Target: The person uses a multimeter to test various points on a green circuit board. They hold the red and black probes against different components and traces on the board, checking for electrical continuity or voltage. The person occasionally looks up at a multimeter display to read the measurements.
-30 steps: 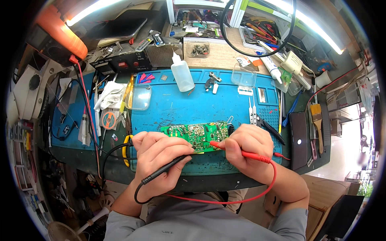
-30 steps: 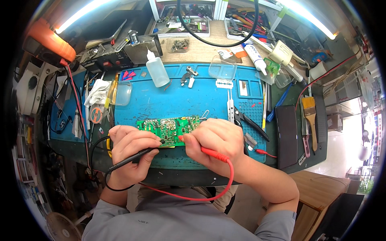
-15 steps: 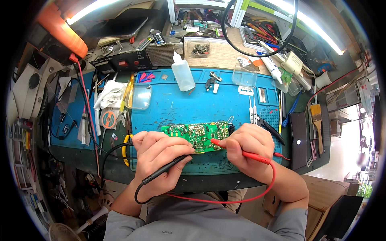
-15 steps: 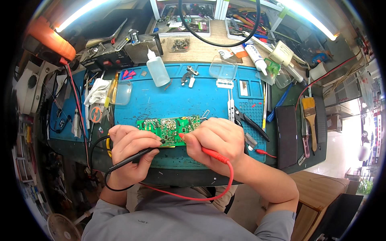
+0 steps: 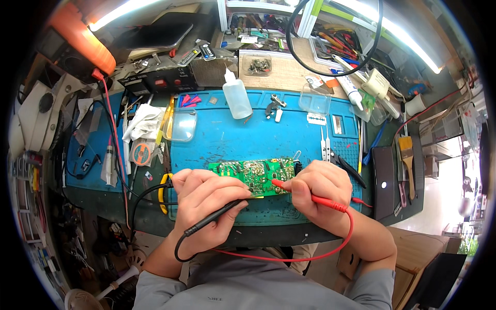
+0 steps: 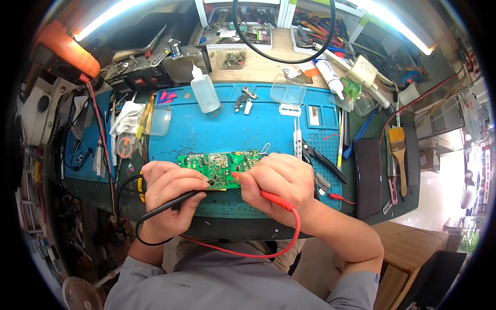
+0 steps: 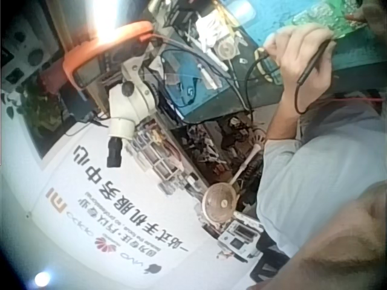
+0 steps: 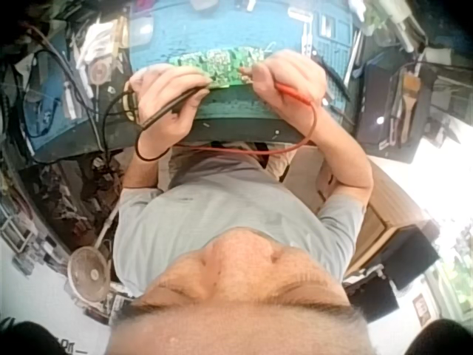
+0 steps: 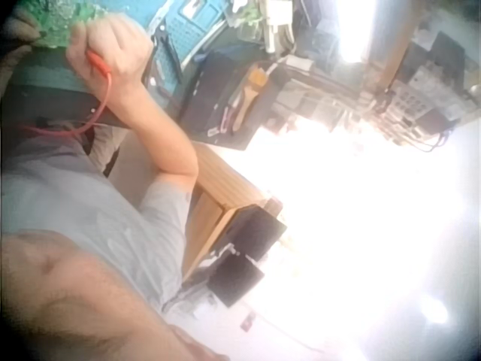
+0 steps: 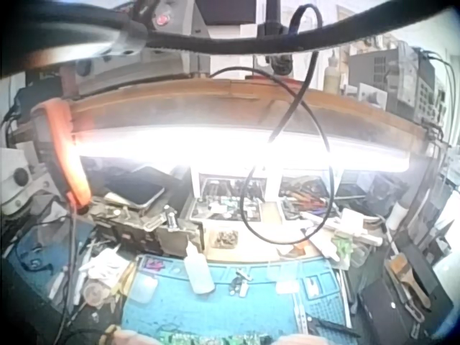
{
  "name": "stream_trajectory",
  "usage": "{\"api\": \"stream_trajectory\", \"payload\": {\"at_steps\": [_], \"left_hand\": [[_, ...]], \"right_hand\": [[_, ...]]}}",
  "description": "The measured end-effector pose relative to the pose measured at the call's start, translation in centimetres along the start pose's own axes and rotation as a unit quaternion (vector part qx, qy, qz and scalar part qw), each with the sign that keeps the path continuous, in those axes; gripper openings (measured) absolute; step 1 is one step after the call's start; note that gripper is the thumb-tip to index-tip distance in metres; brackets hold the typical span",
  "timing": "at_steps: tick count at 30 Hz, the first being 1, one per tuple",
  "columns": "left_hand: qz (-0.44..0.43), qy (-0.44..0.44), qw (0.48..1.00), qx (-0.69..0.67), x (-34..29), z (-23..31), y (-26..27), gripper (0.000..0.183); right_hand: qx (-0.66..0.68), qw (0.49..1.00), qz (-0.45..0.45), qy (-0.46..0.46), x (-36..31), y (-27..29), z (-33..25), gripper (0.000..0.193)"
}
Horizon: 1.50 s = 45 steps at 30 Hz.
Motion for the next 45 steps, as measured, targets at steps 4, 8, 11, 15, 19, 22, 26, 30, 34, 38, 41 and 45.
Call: {"api": "stream_trajectory", "payload": {"at_steps": [4,8,11,15,19,22,26,30,34,38,41,45], "left_hand": [[0.007,-0.001,1.0,-0.001,-0.37,-0.32,0.22,0.022],[0.007,0.003,1.0,-0.015,-0.31,-0.13,0.39,0.023],[0.017,-0.002,1.0,-0.016,-0.61,-0.11,0.54,0.025],[0.027,-0.002,0.999,-0.026,-1.0,-0.37,0.34,0.025],[0.03,-0.002,0.999,-0.026,-0.89,-0.25,0.45,0.024],[0.028,-0.004,0.999,-0.027,-0.55,0.0,0.47,0.024],[0.017,0.006,1.0,-0.011,-0.41,-0.27,0.45,0.021],[0.017,-0.004,1.0,-0.01,-0.3,-0.16,0.22,0.023],[0.01,-0.004,1.0,-0.005,-0.09,0.06,0.22,0.021],[0.008,-0.002,1.0,-0.007,-0.15,0.07,0.11,0.02],[0.007,-0.003,1.0,-0.009,-0.19,0.03,0.09,0.021],[0.011,-0.004,1.0,-0.007,-0.13,-0.02,0.16,0.023]], "right_hand": [[-0.01,1.0,-0.023,-0.002,0.23,-0.33,-0.18,0.014],[-0.019,0.999,-0.04,-0.017,0.04,-0.05,-0.27,0.013],[-0.014,0.999,-0.024,-0.035,-0.28,-0.08,-0.27,0.014],[-0.021,0.998,-0.035,-0.041,-0.17,-0.31,-0.4,0.018],[-0.006,0.997,-0.058,-0.053,-0.34,-0.31,-0.31,0.017],[-0.005,0.998,-0.039,-0.043,-0.43,-0.03,-0.4,0.016],[-0.009,0.999,-0.03,-0.017,0.09,-0.3,-0.2,0.016],[-0.006,1.0,0.009,-0.007,-0.15,-0.14,-0.13,0.013],[0.002,1.0,0.011,-0.014,-0.05,-0.1,-0.14,0.012],[-0.007,1.0,0.009,-0.014,-0.12,-0.12,-0.11,0.012],[-0.007,1.0,0.014,-0.016,-0.03,-0.14,-0.13,0.012],[-0.017,1.0,0.011,-0.022,-0.02,-0.35,0.07,0.012]]}}
Point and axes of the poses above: each hand's wrist, its own x-axis towards the middle knuckle, its own y-axis out of the back of the hand, z = x × y, the point moved 7 cm from there along x, towards the middle knuckle, and after that the axes turned 11 degrees about -y, right-handed, at the moved point
